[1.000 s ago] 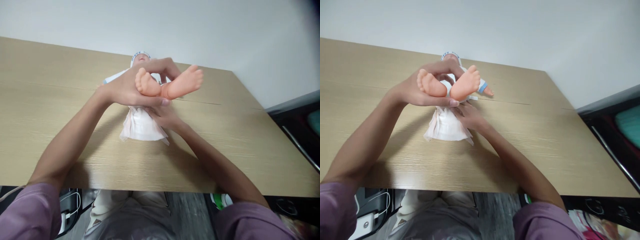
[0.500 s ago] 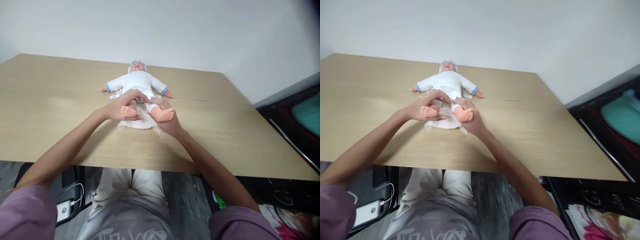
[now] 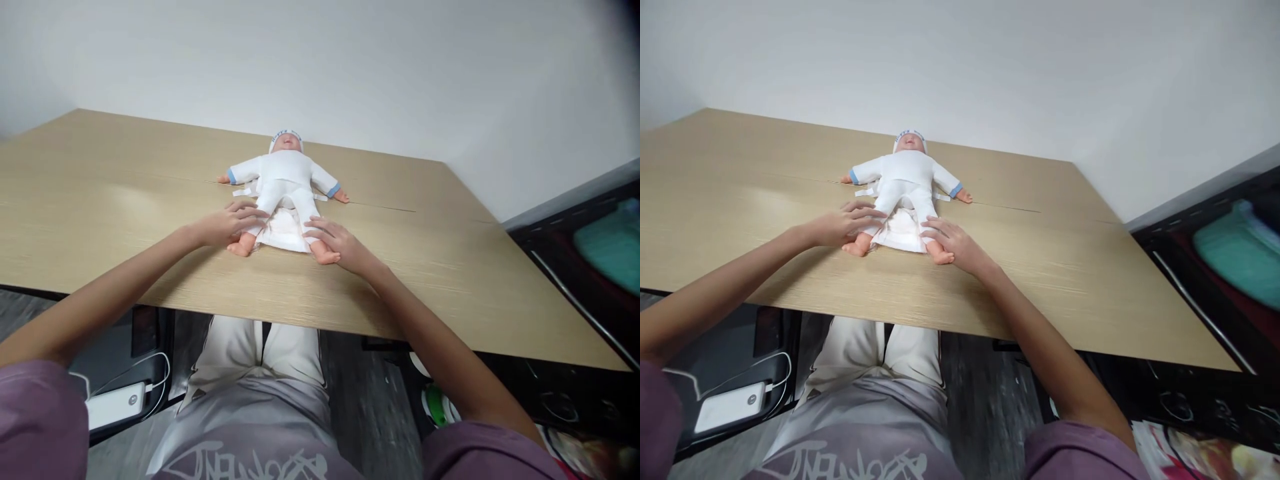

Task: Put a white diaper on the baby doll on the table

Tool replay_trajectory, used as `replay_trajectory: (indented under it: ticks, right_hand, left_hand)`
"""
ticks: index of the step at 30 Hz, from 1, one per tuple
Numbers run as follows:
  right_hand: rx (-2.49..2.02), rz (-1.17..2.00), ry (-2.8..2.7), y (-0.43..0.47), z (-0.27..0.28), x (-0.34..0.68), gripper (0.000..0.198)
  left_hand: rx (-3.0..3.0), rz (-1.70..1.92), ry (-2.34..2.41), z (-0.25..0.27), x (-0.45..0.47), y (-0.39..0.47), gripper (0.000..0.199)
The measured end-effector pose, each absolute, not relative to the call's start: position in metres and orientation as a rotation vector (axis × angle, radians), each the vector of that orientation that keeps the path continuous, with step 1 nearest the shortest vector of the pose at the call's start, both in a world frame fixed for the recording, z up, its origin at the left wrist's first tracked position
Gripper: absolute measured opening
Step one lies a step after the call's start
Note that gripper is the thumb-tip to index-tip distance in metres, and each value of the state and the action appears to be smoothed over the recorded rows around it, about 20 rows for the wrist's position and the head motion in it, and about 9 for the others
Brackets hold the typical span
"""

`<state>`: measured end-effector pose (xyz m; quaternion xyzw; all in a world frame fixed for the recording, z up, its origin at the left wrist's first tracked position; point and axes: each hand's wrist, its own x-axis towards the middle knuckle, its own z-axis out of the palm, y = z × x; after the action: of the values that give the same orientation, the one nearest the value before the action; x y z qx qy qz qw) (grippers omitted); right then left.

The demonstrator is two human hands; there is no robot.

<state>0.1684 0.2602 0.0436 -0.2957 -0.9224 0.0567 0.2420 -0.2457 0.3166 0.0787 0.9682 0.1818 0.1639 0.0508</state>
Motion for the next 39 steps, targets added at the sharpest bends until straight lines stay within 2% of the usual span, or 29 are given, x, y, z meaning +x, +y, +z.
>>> replay_trajectory:
  ticks: [4,10,12,15,16,20,24,32,35,39]
  right_hand:
    - [-0.864,0.201,-2.552,0.256,0.055,0.169,0.049]
    - [-0.847,0.321,-2.565,0.261,0.063,0.179,0.054]
    - [-0.869,0.367,-2.578,0.260,0.068,0.179,0.054]
    - [-0.951,0.338,-2.566,0.251,0.076,0.170,0.048]
    - [-0.980,0.293,-2.559,0.246,0.076,0.163,0.045]
    - [-1.092,0.052,-2.528,0.231,0.067,0.136,0.062]
    - [-1.197,-0.044,-2.437,0.229,0.053,0.123,0.036]
    - [-1.287,0.213,-2.193,0.269,0.083,0.125,0.037]
    - [-1.224,0.184,-2.053,0.303,0.096,0.117,0.037]
    - [-1.324,0.197,-1.956,0.356,0.106,0.110,0.042]
  left_hand:
    - [2.851,0.433,0.616,0.088,-0.242,0.316,0.063]
    - [2.706,0.419,0.815,0.103,-0.227,0.303,0.041]
    - [2.733,0.417,0.895,0.102,-0.219,0.294,0.048]
    - [2.813,0.429,0.982,0.094,-0.207,0.283,0.072]
    - [2.842,0.422,1.005,0.091,-0.203,0.281,0.071]
    - [2.917,0.399,1.115,0.078,-0.196,0.276,0.040]
    - [2.925,0.442,1.114,0.079,-0.196,0.280,0.030]
    - [2.504,0.742,1.062,0.106,-0.194,0.324,0.032]
    - [2.387,0.940,1.080,0.113,-0.186,0.350,0.038]
    - [2.225,1.066,1.134,0.121,-0.172,0.389,0.032]
